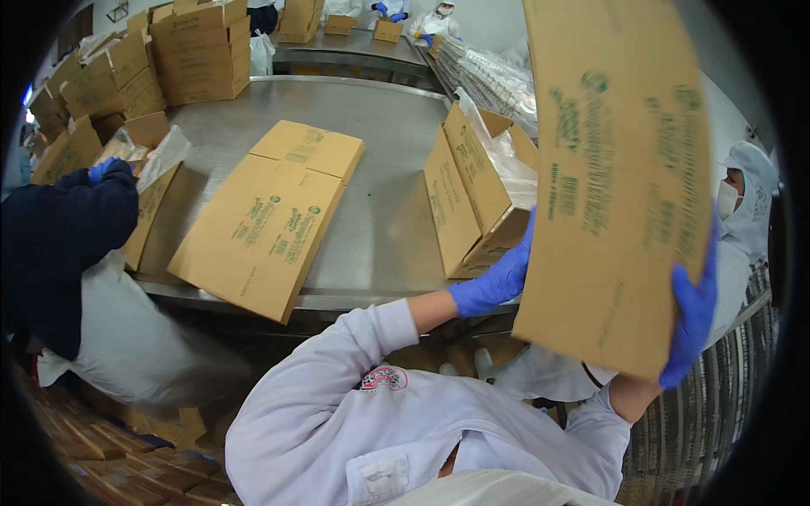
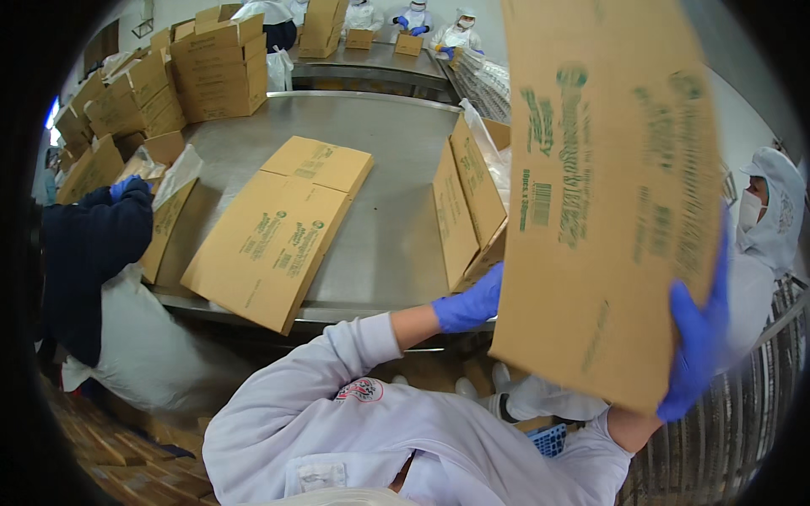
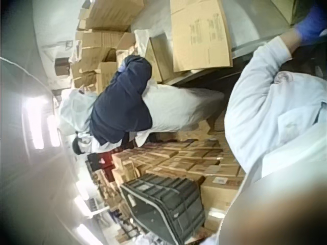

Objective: The person repeatedly folds flat cardboard boxes into shape on a stainless steel table. They then place the assembled boxes into a stack. Other workers in white coats and blue gloves are visible in the background performing similar tasks.

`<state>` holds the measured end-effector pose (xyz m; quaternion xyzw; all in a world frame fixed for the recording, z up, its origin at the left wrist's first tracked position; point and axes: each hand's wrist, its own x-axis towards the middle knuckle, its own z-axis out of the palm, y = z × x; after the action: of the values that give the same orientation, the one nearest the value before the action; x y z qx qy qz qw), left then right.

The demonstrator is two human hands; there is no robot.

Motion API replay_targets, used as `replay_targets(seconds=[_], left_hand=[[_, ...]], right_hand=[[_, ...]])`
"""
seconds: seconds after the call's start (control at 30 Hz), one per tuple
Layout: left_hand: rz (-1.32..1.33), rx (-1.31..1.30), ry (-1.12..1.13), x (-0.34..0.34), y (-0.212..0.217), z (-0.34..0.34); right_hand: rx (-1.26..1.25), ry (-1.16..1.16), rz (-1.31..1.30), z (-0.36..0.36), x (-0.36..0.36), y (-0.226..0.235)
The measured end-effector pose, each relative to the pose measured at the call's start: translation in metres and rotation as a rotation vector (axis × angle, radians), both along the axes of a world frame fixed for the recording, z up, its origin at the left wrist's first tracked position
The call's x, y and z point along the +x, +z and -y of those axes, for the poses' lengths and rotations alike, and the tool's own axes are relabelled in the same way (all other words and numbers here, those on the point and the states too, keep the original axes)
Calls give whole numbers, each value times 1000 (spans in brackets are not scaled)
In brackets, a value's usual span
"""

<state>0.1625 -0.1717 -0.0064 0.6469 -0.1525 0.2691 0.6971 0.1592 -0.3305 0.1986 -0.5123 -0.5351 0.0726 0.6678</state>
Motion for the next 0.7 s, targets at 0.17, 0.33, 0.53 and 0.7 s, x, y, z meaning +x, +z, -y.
replay_targets(seconds=[0.17, 0.33, 0.53, 0.7], left_hand=[[-673, 698, -73, 40, -54, -38], [-955, 242, -178, -14, -58, -65], [-1282, 920, 1641, -138, -106, -161], [-1849, 1158, 1822, -172, -229, -196]], right_hand=[[-438, -211, 416, -121, 141, -23], [-720, -107, 796, -247, 230, -79], [-1025, -318, 947, -288, 180, -72], [-994, -661, 1335, -295, 148, -74]])
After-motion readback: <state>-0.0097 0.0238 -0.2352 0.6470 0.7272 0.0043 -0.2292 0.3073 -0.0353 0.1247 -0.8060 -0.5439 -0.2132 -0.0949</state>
